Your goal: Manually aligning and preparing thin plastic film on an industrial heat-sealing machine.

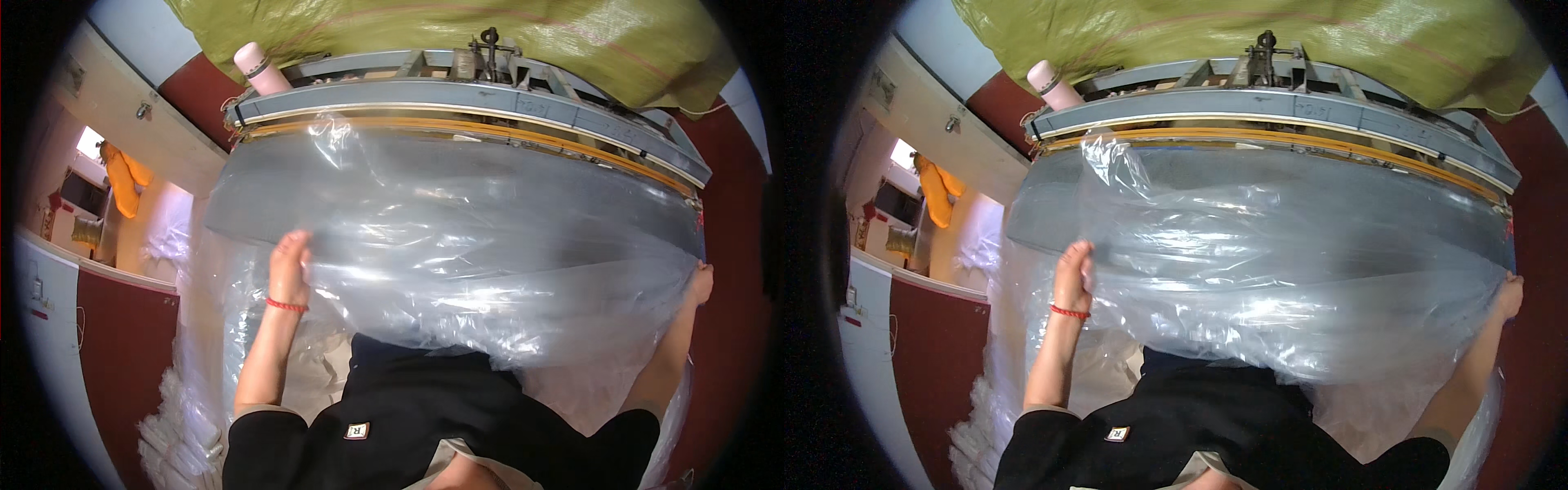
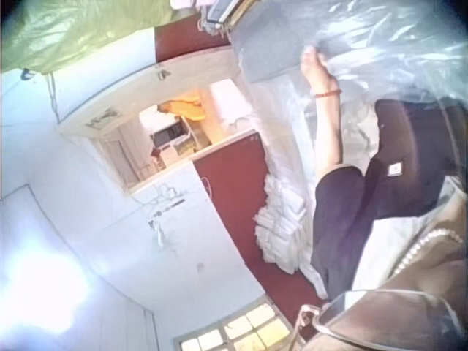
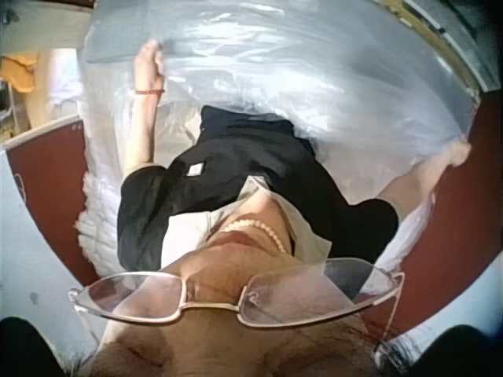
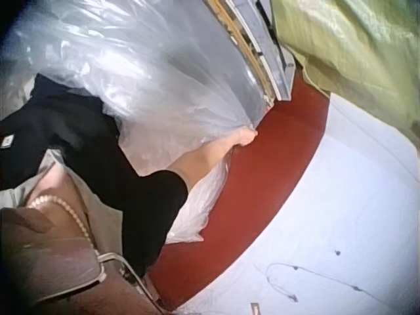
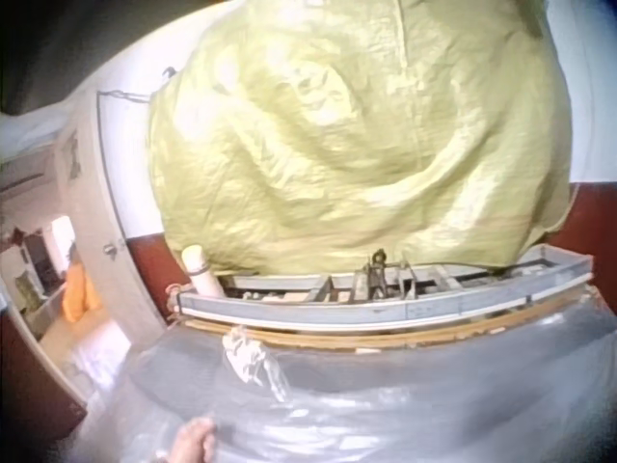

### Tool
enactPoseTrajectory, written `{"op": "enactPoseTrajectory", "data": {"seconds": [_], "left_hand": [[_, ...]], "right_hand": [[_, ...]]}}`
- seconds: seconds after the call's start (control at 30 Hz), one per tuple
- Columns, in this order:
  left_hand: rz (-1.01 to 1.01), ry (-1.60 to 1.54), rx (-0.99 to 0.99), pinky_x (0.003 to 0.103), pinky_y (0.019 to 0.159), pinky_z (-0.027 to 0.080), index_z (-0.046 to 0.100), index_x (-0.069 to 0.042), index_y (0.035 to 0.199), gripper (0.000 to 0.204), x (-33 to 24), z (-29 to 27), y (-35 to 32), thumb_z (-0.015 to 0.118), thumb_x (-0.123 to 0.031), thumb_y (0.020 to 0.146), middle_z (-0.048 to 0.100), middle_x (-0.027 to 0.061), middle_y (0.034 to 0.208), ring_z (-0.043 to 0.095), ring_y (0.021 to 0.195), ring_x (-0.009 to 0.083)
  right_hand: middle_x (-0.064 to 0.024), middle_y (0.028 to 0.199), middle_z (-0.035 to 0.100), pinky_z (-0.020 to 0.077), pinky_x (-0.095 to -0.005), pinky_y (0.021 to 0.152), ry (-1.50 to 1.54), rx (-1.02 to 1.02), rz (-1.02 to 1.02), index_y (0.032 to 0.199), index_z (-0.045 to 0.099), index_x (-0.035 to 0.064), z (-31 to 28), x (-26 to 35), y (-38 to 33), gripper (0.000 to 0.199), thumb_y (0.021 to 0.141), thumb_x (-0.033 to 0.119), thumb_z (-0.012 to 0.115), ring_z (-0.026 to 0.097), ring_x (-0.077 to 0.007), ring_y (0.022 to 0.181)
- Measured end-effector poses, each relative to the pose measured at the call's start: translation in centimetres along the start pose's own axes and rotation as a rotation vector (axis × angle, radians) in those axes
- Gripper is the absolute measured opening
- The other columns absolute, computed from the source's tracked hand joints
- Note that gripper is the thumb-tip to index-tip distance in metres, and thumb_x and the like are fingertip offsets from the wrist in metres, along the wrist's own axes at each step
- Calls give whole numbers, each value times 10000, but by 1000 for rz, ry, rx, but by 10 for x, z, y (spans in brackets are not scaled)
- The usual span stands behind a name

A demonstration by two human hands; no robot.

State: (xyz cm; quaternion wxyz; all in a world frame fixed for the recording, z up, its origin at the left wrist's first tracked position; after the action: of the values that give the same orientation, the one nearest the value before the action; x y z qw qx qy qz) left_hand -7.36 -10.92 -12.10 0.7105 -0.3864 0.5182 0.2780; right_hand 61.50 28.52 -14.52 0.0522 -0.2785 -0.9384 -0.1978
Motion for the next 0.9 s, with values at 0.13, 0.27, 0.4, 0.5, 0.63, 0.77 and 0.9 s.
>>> {"op": "enactPoseTrajectory", "data": {"seconds": [0.13,0.27,0.4,0.5,0.63,0.77,0.9], "left_hand": [[-123,98,-44,135,443,302,553,-80,757,68,37,-26,-13,568,-140,785,533,-19,672,418,509,33],[0,326,-80,206,493,366,521,-54,754,52,64,-56,-5,563,-85,758,522,35,661,463,545,94],[1033,1168,-191,338,682,437,513,-3,858,146,15,-13,-15,534,0,713,527,120,868,518,802,253],[1180,1132,177,362,847,384,523,-3,988,267,-26,27,-3,543,-11,722,493,158,1076,460,1005,324],[1077,1121,325,300,805,422,530,-3,1039,288,-18,48,48,561,-81,764,542,160,1065,535,942,294],[1053,1218,330,298,690,458,542,-10,1019,292,-6,60,66,588,-133,758,600,135,915,583,810,268],[854,1195,55,321,598,446,566,-43,985,294,-4,62,80,627,-150,718,605,92,767,578,701,245]], "right_hand": [[-126,990,579,428,-441,724,-13,31,7,983,517,111,-6,1,-1,339,831,400,423,543,-337,919],[-118,964,583,427,-440,701,-6,20,-1,962,521,118,3,-2,1,330,835,404,416,548,-335,894],[-117,955,587,426,-431,692,-5,18,9,955,525,118,7,-7,4,338,824,414,426,552,-335,878],[-114,945,592,427,-428,685,-4,20,-1,961,537,119,5,-8,4,335,841,401,402,546,-342,878],[-116,945,595,425,-410,714,127,60,33,957,564,103,16,-23,22,361,822,416,443,552,-328,865],[-85,897,605,422,-314,739,721,-14,15,919,597,22,47,-83,62,394,775,388,573,553,-203,815],[-45,874,591,414,-247,733,1070,-1,26,902,602,-6,28,-98,59,389,748,349,642,523,-120,803]]}}
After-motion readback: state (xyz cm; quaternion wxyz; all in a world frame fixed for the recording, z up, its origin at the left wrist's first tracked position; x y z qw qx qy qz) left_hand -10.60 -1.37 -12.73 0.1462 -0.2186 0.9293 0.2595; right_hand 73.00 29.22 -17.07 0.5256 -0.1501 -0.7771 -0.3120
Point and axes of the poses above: each hand's wrist, its own y-axis towards the middle knuckle, its own z-axis out of the palm, x = y × z, the point moved 1 cm from there along y, towards the middle knuckle
